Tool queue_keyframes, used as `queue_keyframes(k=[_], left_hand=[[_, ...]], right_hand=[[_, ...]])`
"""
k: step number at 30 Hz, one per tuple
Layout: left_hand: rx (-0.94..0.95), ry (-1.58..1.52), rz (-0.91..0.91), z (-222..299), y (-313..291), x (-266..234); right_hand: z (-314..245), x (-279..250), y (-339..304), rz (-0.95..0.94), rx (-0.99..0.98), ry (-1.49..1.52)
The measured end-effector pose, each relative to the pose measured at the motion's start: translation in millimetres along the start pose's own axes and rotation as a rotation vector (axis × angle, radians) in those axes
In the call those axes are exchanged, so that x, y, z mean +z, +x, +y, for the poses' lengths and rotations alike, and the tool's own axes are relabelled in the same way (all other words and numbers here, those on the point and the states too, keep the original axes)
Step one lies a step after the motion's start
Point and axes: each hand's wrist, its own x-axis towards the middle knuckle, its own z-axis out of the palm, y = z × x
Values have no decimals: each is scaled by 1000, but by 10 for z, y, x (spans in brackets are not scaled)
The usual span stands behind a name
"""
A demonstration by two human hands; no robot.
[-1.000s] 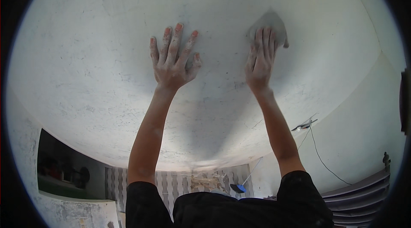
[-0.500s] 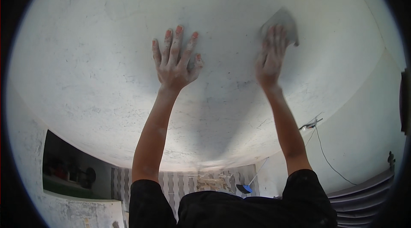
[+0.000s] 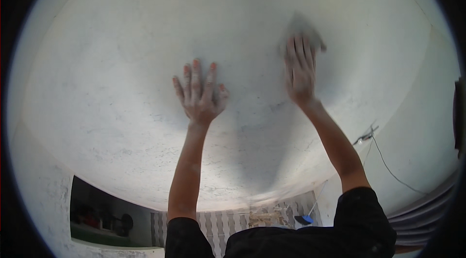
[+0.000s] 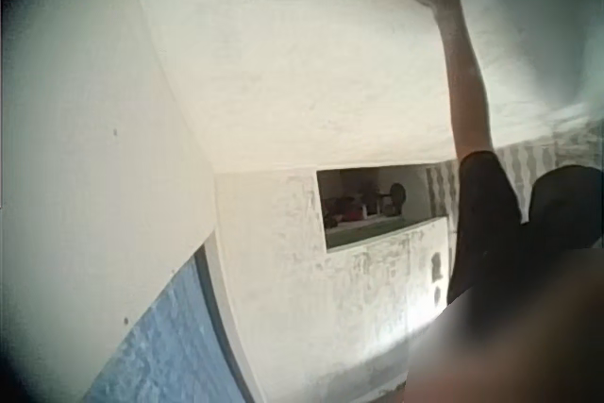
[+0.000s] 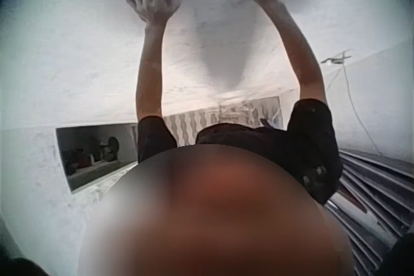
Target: Sanding a white ceiling using a hand sanding block.
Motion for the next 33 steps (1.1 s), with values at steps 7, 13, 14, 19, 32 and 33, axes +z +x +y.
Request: queue_keyframes(k=[7, 13, 14, 19, 32, 33], left_hand=[[16, -45, -18, 60, 45, 51], [6, -43, -20, 9, 14, 47], [12, -33, -25, 4, 11, 34], [54, -55, 18, 95, 51, 90], [36, -29, -12, 64, 33, 58], [44, -35, 6, 34, 61, -33]], right_hand=[[135, -192, 28, -115, -93, -59], [244, -160, 864, 105, -130, -53], [200, -130, 672, 68, -111, -47], [132, -232, -152, -103, -100, -28], [-111, -182, -235, -217, -58, 44], [-171, -220, -383, -236, -84, 83]])
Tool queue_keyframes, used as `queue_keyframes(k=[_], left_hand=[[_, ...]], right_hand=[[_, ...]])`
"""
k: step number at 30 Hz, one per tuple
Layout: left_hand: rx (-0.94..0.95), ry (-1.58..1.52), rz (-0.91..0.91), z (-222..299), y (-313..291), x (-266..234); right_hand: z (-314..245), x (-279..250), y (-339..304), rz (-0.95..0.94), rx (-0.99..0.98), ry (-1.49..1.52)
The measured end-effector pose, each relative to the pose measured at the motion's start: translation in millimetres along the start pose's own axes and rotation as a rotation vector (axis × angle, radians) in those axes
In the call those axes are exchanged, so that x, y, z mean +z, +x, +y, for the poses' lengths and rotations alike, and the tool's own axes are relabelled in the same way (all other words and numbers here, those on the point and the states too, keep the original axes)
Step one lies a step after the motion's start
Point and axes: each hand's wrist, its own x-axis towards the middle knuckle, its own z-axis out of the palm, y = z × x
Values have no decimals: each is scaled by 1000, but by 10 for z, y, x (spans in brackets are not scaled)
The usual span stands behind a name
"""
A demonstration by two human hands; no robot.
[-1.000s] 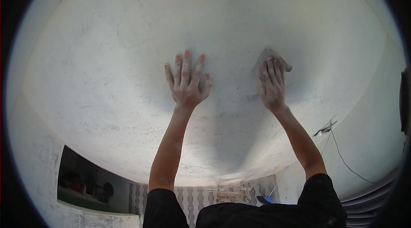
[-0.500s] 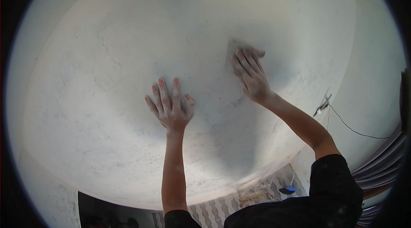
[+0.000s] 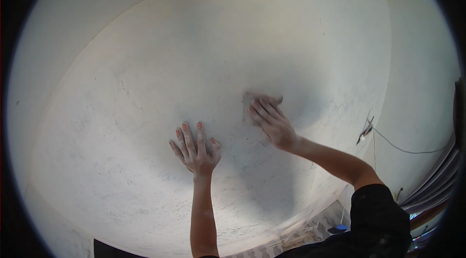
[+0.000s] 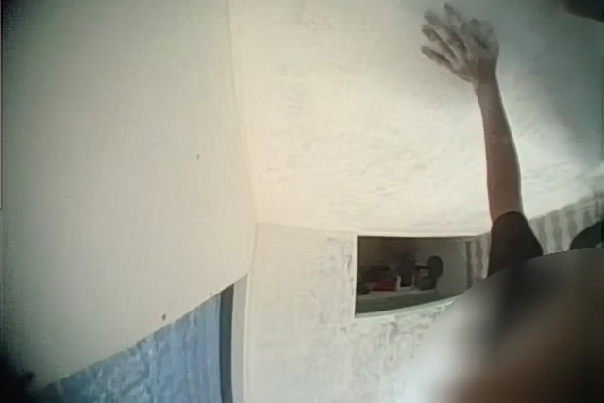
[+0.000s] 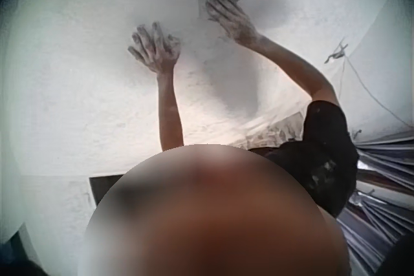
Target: Sanding a white ceiling using a hand sanding block.
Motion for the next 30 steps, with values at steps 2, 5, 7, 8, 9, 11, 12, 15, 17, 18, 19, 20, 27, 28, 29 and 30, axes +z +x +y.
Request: queue_keyframes(k=[2, 5, 7, 8, 9, 11, 12, 15, 17, 18, 19, 20, 27, 28, 29, 30], left_hand=[[2, -12, -17, 19, -14, 3], [1, 5, -48, -6, -13, 45], [-13, -46, -43, -4, -5, 19], [-16, -41, -62, 18, 16, 3], [-31, -157, -42, 42, 40, -15], [-11, -346, -18, 41, 159, -60], [-15, -330, -18, 93, 222, -79], [179, -480, -69, 321, 656, -37], [309, -585, -323, 394, 978, 29], [294, -570, -321, 406, 1078, 33], [311, -536, -347, 417, 1157, 29], [324, -495, -376, 401, 1177, 15], [288, -333, -359, 471, 1255, 211], [298, -336, -257, 491, 1376, 277], [309, -323, -160, 407, 1477, 284], [282, -295, -166, 279, 1555, 267]], right_hand=[[59, -14, 45, -9, -33, 12], [132, -102, 561, -11, -83, -55], [-36, -127, 966, 165, 24, 48], [-66, -86, 1010, 152, 31, 62], [-95, -44, 1021, 165, 12, 15], [-129, 30, 1014, 190, -29, -14], [-137, 23, 945, 134, -76, -18], [32, 36, 840, 97, -208, 26], [144, -78, 791, 103, -294, 93], [200, -201, 770, 43, -379, 118], [258, -359, 735, -17, -460, 141], [339, -498, 678, -17, -539, 135], [1016, -1067, 1023, 288, -394, -86], [1155, -1056, 1151, 323, -411, -114], [1205, -1037, 1263, 280, -293, -183], [1257, -1033, 1387, 301, -302, -201]])
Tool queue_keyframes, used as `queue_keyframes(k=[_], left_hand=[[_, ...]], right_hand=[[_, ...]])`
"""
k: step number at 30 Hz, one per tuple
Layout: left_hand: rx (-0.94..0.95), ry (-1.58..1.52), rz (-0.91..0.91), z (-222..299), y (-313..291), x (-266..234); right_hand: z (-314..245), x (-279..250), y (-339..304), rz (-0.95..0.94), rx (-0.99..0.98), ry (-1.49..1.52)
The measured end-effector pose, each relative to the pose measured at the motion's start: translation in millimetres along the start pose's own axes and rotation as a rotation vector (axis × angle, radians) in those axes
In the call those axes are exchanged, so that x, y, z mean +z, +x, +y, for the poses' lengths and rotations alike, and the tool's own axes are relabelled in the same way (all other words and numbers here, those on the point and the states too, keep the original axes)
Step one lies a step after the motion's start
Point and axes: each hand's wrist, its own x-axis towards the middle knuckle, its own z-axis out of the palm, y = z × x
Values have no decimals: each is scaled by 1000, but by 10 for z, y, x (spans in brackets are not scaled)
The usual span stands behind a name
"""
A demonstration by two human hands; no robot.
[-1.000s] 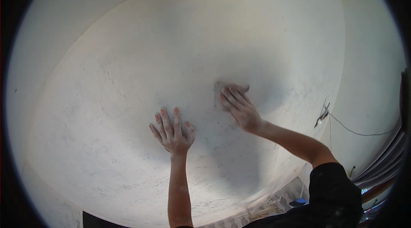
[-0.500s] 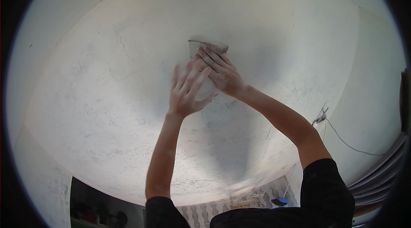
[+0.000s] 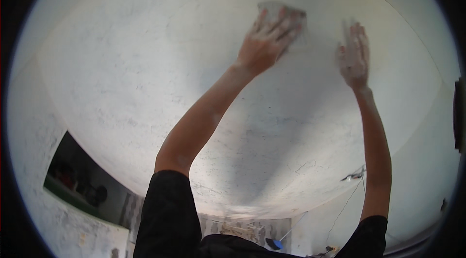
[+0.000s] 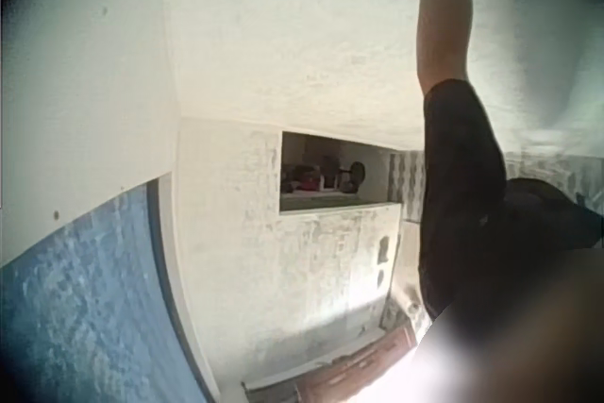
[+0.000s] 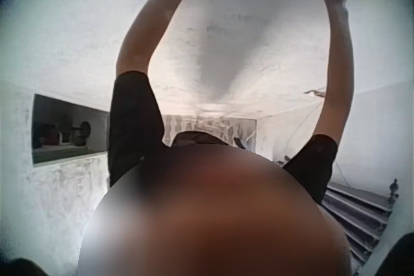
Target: Sanding a white ceiling using a hand sanding block.
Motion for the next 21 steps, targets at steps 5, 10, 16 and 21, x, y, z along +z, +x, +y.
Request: queue_keyframes(k=[5, 10, 16, 21], left_hand=[[-313, 112, 286, -328, -442, -200], [-291, 137, 19, -59, -1549, -155], [-544, 212, 312, -637, -1281, -487], [-675, 103, 209, 381, -2077, -43]], right_hand=[[-48, 304, 94, 22, 138, -107], [12, 301, 10, 35, 94, -86], [-15, 379, 25, 92, 24, -51], [49, 376, 37, 114, -43, -31]])
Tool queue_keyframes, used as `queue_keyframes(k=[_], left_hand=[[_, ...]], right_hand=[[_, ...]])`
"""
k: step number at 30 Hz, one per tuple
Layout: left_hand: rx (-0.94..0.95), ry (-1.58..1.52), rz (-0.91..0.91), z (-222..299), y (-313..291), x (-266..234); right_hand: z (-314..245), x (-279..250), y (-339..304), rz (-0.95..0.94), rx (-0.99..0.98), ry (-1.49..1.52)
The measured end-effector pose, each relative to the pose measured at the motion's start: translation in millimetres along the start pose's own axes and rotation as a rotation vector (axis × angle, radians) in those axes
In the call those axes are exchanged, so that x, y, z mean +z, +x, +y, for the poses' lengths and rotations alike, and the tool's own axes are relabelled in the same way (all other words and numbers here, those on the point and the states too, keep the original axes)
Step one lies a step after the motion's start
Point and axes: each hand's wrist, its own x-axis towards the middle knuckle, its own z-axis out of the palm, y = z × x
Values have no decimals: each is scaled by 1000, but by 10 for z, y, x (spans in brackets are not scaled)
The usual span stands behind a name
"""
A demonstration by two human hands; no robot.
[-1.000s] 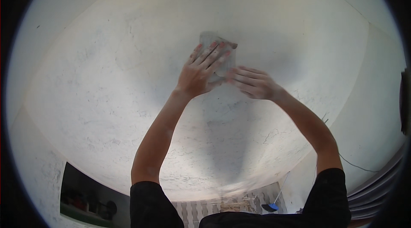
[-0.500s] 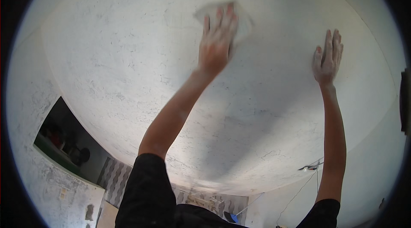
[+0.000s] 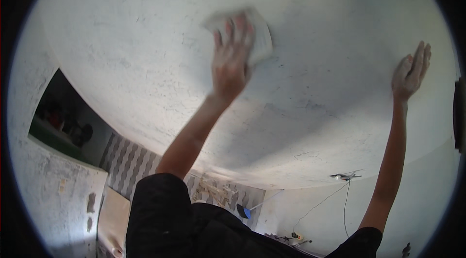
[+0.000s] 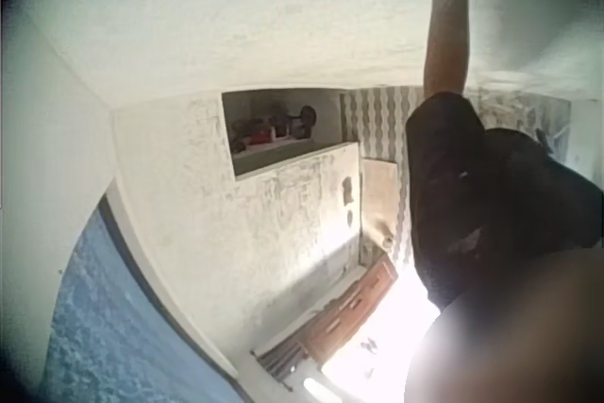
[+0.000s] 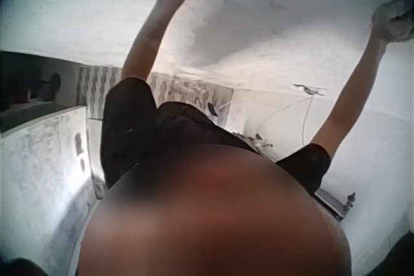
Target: Sanding a white ceiling using a hand sanding block.
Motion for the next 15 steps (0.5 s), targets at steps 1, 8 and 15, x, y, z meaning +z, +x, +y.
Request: queue_keyframes(k=[1, 8, 15], left_hand=[[-39, 25, -99, 95, -191, -47], [28, -30, 113, -151, 957, -117], [-57, -89, 56, -6, -41, -45]], right_hand=[[0, -11, -13, -11, -4, 14], [-61, 2, -23, -37, -16, -42], [52, -158, 58, -94, -18, -134]])
